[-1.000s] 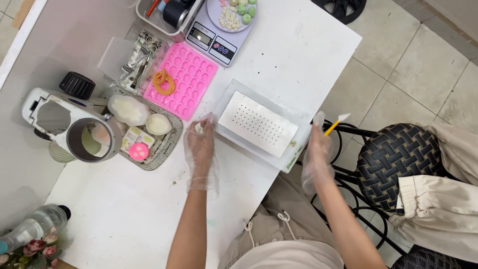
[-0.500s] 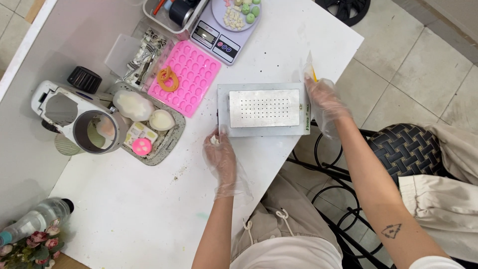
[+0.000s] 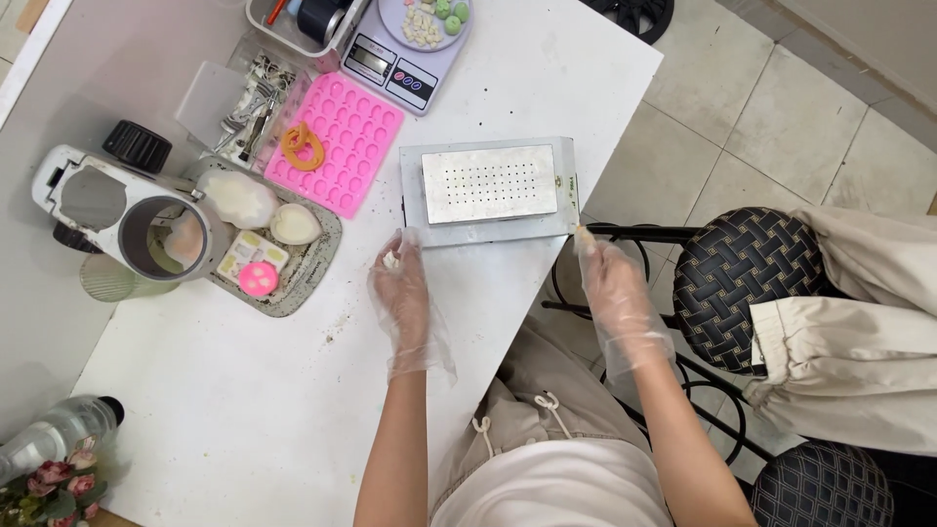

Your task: The recorder cleans the workbench surface and scrapes residue from a candle mold plate.

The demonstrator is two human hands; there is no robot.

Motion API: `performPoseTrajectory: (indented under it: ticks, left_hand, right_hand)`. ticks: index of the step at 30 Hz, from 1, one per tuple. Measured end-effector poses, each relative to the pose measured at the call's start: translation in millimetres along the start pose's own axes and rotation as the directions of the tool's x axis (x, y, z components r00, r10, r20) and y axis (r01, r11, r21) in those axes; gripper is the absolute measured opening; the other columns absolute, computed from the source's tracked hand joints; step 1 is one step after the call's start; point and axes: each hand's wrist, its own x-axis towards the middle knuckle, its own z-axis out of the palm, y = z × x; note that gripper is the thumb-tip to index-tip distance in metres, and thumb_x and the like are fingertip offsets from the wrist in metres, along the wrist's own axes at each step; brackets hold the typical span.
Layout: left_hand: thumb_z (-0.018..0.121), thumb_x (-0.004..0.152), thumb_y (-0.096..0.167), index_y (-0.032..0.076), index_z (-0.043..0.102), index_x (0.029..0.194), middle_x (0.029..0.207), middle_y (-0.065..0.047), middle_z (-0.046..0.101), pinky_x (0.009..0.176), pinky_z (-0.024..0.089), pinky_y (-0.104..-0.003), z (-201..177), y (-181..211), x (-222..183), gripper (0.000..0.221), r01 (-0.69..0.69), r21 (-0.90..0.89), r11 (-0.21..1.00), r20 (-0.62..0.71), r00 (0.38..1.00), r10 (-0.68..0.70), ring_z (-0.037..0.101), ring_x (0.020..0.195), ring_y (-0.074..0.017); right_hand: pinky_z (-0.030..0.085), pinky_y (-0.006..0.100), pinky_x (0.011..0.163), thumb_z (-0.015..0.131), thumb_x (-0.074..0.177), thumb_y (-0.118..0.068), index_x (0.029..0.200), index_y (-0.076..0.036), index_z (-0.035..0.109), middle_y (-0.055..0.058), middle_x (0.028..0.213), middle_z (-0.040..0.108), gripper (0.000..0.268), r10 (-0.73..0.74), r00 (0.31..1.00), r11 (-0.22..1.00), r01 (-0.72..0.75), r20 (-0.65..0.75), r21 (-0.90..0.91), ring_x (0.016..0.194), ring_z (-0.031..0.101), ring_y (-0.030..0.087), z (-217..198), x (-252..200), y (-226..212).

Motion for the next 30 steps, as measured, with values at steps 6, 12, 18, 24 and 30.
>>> performPoseTrajectory:
  ticks: [6,12,18,24,30]
  left_hand:
    - [0.076,0.094,0.039,-0.006,0.063,0.114,0.088,-0.002,0.06,0.074,0.045,-0.019,-16,18,-29,0.051,0.073,0.138,0.988,-0.079,0.995,-0.062,0.053,0.078,-0.0074]
    - [0.08,0.082,0.048,-0.005,0.061,0.113,0.099,-0.009,0.069,0.087,0.052,-0.026,-37,3,-37,0.064,0.158,0.024,0.987,-0.161,0.975,-0.153,0.065,0.091,-0.0137]
    - [0.079,0.082,0.05,-0.008,0.056,0.122,0.11,-0.015,0.068,0.094,0.055,-0.029,-43,-17,-41,0.074,0.193,-0.015,0.981,-0.123,0.973,-0.193,0.07,0.102,-0.0195]
    - [0.079,0.08,0.052,-0.01,0.053,0.126,0.111,-0.02,0.067,0.094,0.054,-0.033,-42,-16,-48,0.082,0.242,-0.031,0.97,-0.103,0.964,-0.244,0.07,0.102,-0.0243]
    - [0.079,0.079,0.054,-0.011,0.049,0.129,0.112,-0.019,0.065,0.095,0.054,-0.036,-53,-19,-49,0.088,0.265,-0.065,0.962,-0.121,0.955,-0.271,0.068,0.102,-0.0247]
  right_hand:
    - [0.052,0.051,0.084,0.051,0.106,-0.04,0.118,-0.003,0.07,0.028,0.105,0.069,0.043,-0.035,0.999,0.98,0.027,-0.038,-0.195,0.097,0.065,0.046,10,18,17]
    - [0.053,0.05,0.083,0.048,0.104,-0.037,0.133,-0.018,0.067,0.028,0.103,0.069,0.039,0.07,0.998,0.99,-0.07,-0.001,-0.125,0.087,0.069,0.043,35,-5,16]
    - [0.053,0.053,0.082,0.042,0.108,-0.041,0.133,-0.019,0.066,0.023,0.102,0.071,0.041,0.077,0.996,0.971,-0.083,-0.036,-0.224,0.088,0.067,0.045,58,-17,-5]
    - [0.057,0.051,0.072,0.038,0.11,-0.044,0.126,-0.013,0.069,0.024,0.094,0.072,0.047,0.205,0.979,0.961,-0.202,-0.006,-0.186,0.077,0.07,0.041,50,-21,-12]
    - [0.058,0.047,0.056,0.039,0.108,-0.024,0.145,-0.015,0.054,0.025,0.079,0.071,0.041,-0.049,0.99,0.963,0.082,0.135,-0.256,0.064,0.071,0.035,107,-29,-37]
